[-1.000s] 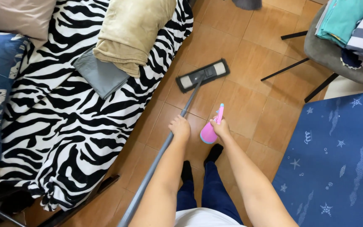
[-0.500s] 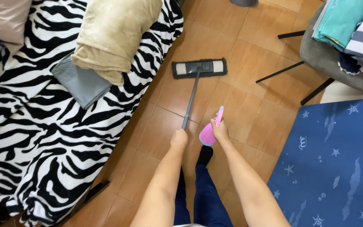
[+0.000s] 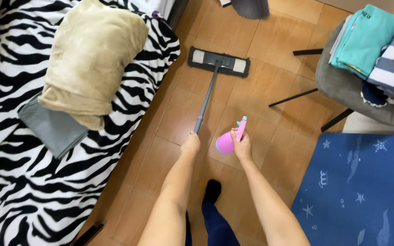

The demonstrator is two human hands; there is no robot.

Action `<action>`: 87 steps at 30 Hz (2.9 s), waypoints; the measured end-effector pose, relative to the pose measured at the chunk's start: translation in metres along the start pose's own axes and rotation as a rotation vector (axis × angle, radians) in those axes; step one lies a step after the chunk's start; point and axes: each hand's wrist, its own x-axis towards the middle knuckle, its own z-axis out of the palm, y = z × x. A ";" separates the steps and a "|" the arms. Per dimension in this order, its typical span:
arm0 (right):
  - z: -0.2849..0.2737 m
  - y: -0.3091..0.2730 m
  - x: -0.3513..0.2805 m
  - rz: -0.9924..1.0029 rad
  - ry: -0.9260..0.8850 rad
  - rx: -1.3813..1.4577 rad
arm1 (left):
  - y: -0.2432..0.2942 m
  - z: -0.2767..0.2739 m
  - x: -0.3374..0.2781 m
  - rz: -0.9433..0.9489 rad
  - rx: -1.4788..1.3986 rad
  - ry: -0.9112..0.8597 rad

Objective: The person sweeps the tiled floor with a blue broom and dustpan, then mops the floor using a flat mop and a pink spray bottle. The person moves around the room, cleaning near a bed with a zebra-print blanket and a blue rug.

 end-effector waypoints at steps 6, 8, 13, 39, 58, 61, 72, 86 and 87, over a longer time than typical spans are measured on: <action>-0.012 -0.002 0.066 0.111 0.070 -0.102 | 0.069 -0.001 0.067 0.038 0.000 0.011; -0.014 0.013 0.082 0.087 0.075 -0.110 | 0.092 -0.002 0.086 0.065 0.026 0.035; -0.017 0.032 0.107 0.156 0.110 -0.110 | 0.141 0.011 0.157 0.113 0.056 0.120; 0.059 -0.007 -0.054 0.166 0.034 -0.182 | -0.047 0.061 0.019 0.147 0.035 0.026; 0.087 0.043 -0.361 0.250 0.166 -0.005 | -0.307 0.075 -0.226 0.205 0.138 -0.114; 0.083 0.022 -0.381 0.349 0.149 -0.007 | -0.309 0.051 -0.262 0.159 0.075 -0.145; 0.071 0.033 -0.363 0.446 0.175 0.222 | -0.260 0.054 -0.280 0.149 0.134 -0.061; 0.034 0.070 -0.239 0.149 0.016 -0.247 | -0.137 0.054 -0.229 0.068 0.098 -0.097; 0.030 0.068 -0.226 0.150 0.002 -0.335 | -0.125 0.049 -0.226 0.053 0.097 -0.099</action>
